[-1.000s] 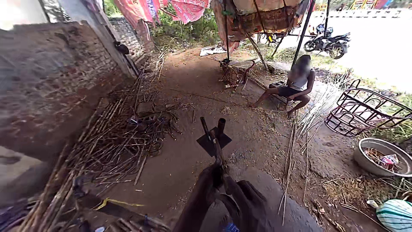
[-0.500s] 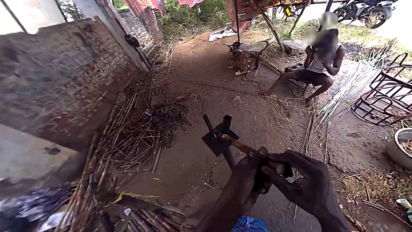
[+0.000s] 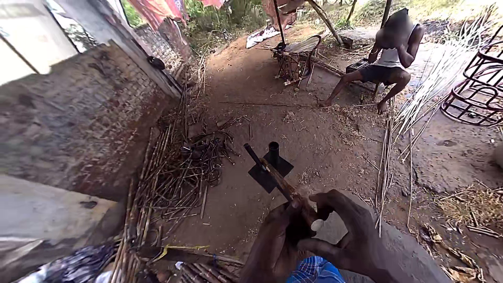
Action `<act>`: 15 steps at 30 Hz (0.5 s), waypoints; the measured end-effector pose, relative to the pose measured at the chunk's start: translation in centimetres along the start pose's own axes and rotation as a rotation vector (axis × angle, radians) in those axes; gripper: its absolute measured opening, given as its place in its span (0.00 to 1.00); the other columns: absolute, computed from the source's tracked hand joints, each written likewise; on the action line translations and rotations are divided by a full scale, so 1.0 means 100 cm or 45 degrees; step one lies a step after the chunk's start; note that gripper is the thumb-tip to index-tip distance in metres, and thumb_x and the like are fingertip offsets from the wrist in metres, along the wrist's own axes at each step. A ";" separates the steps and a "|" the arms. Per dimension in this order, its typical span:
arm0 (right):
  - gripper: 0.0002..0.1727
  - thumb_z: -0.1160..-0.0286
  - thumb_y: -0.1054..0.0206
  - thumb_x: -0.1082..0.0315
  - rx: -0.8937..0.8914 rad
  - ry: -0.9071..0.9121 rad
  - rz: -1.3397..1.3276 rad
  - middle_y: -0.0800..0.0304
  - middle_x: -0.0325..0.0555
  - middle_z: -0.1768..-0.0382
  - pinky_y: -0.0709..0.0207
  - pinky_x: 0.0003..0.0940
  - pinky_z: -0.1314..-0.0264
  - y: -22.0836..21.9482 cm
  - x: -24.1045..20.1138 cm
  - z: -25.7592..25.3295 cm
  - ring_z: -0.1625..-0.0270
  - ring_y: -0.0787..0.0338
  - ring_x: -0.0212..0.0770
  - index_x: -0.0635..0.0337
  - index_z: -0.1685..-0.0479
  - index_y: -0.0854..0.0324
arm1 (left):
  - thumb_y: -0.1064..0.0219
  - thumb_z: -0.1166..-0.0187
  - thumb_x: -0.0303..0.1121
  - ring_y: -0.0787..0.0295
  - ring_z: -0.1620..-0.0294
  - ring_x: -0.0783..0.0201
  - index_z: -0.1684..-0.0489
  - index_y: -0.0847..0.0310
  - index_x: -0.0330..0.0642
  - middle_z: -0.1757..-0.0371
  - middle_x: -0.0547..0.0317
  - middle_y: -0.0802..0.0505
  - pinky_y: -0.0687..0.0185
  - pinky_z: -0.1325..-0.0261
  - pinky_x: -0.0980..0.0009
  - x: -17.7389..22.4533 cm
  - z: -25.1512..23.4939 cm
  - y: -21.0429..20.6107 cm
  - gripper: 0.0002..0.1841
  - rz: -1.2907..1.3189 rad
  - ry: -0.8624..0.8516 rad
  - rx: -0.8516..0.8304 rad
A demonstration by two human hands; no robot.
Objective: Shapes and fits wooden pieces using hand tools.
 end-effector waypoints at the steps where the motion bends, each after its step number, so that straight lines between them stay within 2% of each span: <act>1: 0.34 0.36 0.22 0.36 0.069 -0.002 0.072 0.15 0.32 0.63 0.17 0.26 0.66 -0.009 -0.005 0.008 0.65 0.15 0.25 0.48 0.36 0.18 | 0.43 0.09 0.36 0.07 0.66 0.61 0.49 0.17 0.31 0.62 0.42 0.09 0.07 0.59 0.67 0.001 0.004 0.007 0.15 0.036 -0.021 0.039; 5: 0.28 0.25 0.27 0.45 0.176 -0.005 0.267 0.14 0.35 0.71 0.22 0.27 0.74 -0.030 -0.021 0.017 0.75 0.19 0.29 0.56 0.36 0.15 | 0.44 0.09 0.34 0.06 0.65 0.61 0.47 0.17 0.31 0.60 0.42 0.09 0.06 0.59 0.66 0.005 0.010 0.018 0.14 0.099 -0.060 0.071; 9: 0.24 0.20 0.31 0.47 0.168 0.008 0.388 0.16 0.34 0.78 0.27 0.28 0.81 -0.031 -0.028 0.011 0.81 0.21 0.30 0.57 0.38 0.15 | 0.49 0.08 0.33 0.06 0.62 0.59 0.44 0.16 0.30 0.58 0.40 0.08 0.06 0.56 0.66 0.008 0.006 0.019 0.17 0.099 -0.063 0.013; 11: 0.25 0.19 0.31 0.47 0.152 -0.010 0.414 0.16 0.34 0.78 0.25 0.28 0.80 -0.029 -0.027 0.007 0.80 0.19 0.31 0.58 0.38 0.15 | 0.52 0.07 0.34 0.05 0.62 0.59 0.44 0.16 0.30 0.58 0.40 0.08 0.05 0.56 0.65 0.010 0.003 0.015 0.19 0.085 -0.057 0.031; 13: 0.26 0.21 0.30 0.45 0.174 -0.033 0.424 0.16 0.34 0.78 0.24 0.28 0.79 -0.025 -0.023 0.004 0.80 0.19 0.30 0.59 0.42 0.13 | 0.52 0.06 0.38 0.05 0.62 0.57 0.45 0.16 0.31 0.58 0.40 0.08 0.06 0.57 0.62 0.013 -0.002 0.009 0.20 0.011 -0.028 0.075; 15: 0.25 0.21 0.31 0.45 0.165 -0.070 0.439 0.14 0.33 0.77 0.23 0.28 0.78 -0.019 -0.018 -0.003 0.80 0.18 0.30 0.59 0.44 0.13 | 0.51 0.06 0.46 0.06 0.61 0.57 0.45 0.15 0.36 0.57 0.42 0.08 0.06 0.58 0.61 0.014 -0.009 -0.002 0.23 -0.094 0.042 0.045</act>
Point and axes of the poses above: each hand's wrist, its own z-axis away from the middle knuckle, its own y-axis out of the back of the hand, x = y × z, the point moved 5 cm from there along -z, towards the middle knuckle
